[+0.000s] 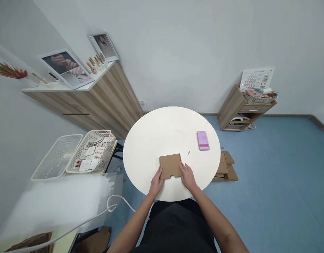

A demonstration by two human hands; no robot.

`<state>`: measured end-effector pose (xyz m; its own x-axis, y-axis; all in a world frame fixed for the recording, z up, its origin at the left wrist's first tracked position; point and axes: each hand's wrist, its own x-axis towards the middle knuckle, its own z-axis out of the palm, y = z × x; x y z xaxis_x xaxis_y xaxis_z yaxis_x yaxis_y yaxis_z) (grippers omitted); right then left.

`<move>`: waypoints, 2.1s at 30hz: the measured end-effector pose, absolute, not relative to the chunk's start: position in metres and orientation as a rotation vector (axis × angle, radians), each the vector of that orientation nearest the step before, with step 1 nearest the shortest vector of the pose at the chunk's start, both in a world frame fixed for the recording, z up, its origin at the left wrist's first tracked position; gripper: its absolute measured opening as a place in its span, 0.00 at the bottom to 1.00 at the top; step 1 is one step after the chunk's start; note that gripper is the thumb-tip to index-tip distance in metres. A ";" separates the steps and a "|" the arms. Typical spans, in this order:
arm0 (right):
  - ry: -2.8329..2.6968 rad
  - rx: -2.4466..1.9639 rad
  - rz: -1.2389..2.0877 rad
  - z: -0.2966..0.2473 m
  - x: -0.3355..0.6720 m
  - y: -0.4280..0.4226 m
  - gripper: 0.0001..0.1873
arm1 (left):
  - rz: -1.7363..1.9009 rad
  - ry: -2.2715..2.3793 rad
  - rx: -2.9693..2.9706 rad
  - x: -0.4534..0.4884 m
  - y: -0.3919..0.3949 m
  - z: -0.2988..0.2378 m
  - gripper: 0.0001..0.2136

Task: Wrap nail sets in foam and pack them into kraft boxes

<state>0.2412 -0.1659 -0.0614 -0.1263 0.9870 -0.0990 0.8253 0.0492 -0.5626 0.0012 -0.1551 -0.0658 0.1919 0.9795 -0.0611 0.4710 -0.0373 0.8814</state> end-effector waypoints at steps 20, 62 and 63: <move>-1.303 -1.644 1.493 0.029 0.262 -0.096 0.32 | 0.730 1.481 1.179 -0.009 -0.092 0.030 0.15; -1.427 -1.627 1.477 0.015 0.251 -0.085 0.32 | 0.825 1.425 1.549 -0.016 -0.082 0.006 0.20; -1.515 -1.620 1.409 0.012 0.249 -0.090 0.34 | 0.841 1.423 1.602 -0.015 -0.086 0.003 0.20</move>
